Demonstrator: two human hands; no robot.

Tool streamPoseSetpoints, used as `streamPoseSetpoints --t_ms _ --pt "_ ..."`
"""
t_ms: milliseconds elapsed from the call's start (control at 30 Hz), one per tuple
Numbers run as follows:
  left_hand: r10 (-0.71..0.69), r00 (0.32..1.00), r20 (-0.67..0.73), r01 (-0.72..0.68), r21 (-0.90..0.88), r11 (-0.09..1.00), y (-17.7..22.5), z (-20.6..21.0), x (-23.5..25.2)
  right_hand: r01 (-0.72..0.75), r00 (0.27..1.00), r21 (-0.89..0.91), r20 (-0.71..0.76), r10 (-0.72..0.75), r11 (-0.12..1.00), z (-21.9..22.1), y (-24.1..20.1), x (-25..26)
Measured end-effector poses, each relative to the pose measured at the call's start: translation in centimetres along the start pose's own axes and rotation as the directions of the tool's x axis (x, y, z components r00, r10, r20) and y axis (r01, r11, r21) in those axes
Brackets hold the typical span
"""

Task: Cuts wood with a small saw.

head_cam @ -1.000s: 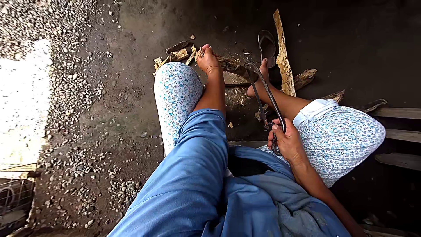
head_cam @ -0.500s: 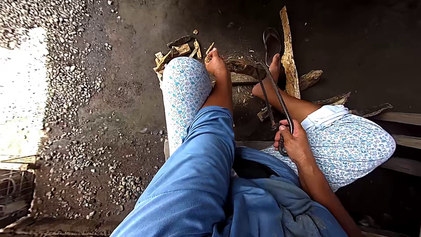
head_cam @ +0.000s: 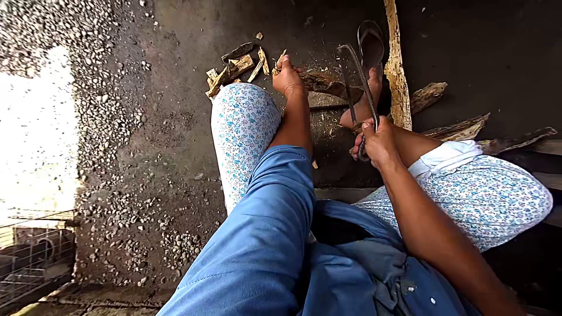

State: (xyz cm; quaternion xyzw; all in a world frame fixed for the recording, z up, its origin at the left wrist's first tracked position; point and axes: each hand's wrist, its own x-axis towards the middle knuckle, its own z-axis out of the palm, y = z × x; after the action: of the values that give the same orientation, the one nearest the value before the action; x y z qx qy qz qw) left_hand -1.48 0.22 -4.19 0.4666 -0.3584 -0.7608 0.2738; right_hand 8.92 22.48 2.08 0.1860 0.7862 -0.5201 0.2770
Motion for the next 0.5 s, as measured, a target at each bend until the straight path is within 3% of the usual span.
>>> streamPoseSetpoints --t_ms 233,333,433,500 --pt "-0.018 0.999 0.042 0.018 -0.011 1.0 -0.2 -0.3 1.0 0.021 0.999 -0.064 0.033 -0.019 0.998 -5.0 2.2 -8.7" --pt "-0.01 0.997 0.075 0.012 -0.024 1.0 -0.1 -0.4 1.1 -0.036 0.999 -0.09 0.019 0.038 0.995 -3.2 0.1 -4.9" --pt "-0.019 0.998 0.059 0.02 -0.026 0.999 -0.1 -0.4 0.3 0.018 1.0 -0.065 0.013 -0.017 0.998 -0.8 -0.4 0.3" --pt "-0.028 0.999 0.016 0.028 -0.025 0.999 0.0 -0.9 0.1 0.02 0.999 -0.032 0.036 -0.019 0.999 -0.6 -0.1 -0.2"
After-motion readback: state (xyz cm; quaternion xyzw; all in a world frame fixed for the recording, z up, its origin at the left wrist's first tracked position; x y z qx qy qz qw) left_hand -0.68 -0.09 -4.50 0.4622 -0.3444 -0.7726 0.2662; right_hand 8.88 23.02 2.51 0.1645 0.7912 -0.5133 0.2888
